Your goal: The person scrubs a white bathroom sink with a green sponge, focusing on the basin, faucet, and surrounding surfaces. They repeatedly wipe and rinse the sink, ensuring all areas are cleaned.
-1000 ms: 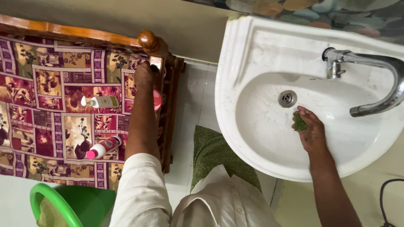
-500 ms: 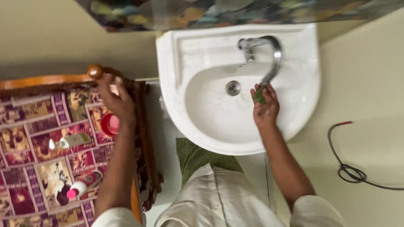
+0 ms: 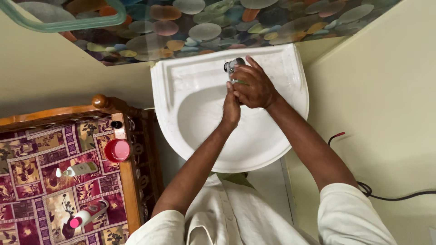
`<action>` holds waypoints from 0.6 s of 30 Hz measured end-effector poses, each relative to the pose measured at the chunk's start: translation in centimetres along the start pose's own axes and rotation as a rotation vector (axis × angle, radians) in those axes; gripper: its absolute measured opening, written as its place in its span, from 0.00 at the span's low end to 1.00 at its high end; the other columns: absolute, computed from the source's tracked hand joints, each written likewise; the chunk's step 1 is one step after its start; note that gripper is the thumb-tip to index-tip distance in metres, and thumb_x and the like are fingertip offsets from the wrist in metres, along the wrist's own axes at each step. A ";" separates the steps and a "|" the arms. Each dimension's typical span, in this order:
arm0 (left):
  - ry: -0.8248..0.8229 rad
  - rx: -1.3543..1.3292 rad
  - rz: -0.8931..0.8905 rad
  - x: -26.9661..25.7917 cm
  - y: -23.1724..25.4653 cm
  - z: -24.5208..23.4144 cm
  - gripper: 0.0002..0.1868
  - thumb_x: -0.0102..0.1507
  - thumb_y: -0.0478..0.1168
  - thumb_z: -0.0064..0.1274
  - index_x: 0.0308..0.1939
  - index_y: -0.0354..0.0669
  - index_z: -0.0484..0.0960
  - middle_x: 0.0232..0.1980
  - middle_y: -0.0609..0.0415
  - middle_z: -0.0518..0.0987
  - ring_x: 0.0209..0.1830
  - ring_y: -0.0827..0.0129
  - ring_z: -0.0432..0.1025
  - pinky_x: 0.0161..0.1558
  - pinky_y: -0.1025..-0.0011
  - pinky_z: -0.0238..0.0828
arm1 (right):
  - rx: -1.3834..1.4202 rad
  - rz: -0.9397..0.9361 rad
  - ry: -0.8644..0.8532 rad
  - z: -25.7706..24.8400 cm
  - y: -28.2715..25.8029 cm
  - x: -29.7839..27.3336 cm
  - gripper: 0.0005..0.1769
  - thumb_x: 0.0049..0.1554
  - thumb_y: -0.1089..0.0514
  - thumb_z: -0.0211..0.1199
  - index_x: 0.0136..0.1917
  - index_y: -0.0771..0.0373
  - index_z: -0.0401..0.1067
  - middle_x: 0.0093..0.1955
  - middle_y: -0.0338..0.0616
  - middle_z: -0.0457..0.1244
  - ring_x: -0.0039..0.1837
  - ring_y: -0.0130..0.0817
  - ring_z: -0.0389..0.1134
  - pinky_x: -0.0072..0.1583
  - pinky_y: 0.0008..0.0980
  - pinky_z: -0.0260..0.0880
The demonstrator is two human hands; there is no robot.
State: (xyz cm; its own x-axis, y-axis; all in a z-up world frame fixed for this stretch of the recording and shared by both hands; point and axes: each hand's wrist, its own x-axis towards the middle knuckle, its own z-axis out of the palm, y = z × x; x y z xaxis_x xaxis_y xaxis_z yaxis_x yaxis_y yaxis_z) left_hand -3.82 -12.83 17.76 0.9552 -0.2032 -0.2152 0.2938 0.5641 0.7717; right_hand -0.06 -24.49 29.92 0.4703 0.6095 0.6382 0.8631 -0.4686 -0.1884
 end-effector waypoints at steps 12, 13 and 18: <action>0.268 0.338 0.066 0.1 3.1 3.9 0.37 0.73 0.66 0.23 0.20 0.46 0.66 0.17 0.60 0.63 0.16 0.74 0.56 0.22 0.71 0.54 | 1.243 0.818 0.059 6.8 8.6 0.7 0.24 0.65 0.50 0.47 0.35 0.67 0.69 0.37 0.45 0.64 0.45 0.36 0.66 0.54 0.36 0.67; 0.277 0.328 0.043 0.1 3.2 4.0 0.36 0.73 0.65 0.24 0.20 0.46 0.66 0.16 0.60 0.64 0.16 0.74 0.56 0.21 0.71 0.53 | 1.265 0.846 0.068 6.9 8.3 0.6 0.25 0.65 0.49 0.45 0.35 0.66 0.70 0.37 0.44 0.65 0.46 0.35 0.66 0.54 0.35 0.66; 0.289 0.281 -0.033 1.0 1.6 2.9 0.35 0.74 0.61 0.28 0.22 0.41 0.68 0.16 0.58 0.65 0.13 0.74 0.55 0.18 0.71 0.52 | 1.009 0.554 0.232 4.2 4.4 0.8 0.18 0.61 0.52 0.50 0.37 0.67 0.68 0.43 0.47 0.65 0.54 0.41 0.67 0.71 0.45 0.61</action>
State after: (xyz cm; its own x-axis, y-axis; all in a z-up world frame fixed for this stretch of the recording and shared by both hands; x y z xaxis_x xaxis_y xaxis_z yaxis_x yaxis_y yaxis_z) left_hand -2.49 -14.42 20.54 0.9276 0.0385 -0.3715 0.3421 0.3118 0.8864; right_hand 4.85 -23.37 26.47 0.8725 0.3018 0.3842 0.3548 0.1492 -0.9230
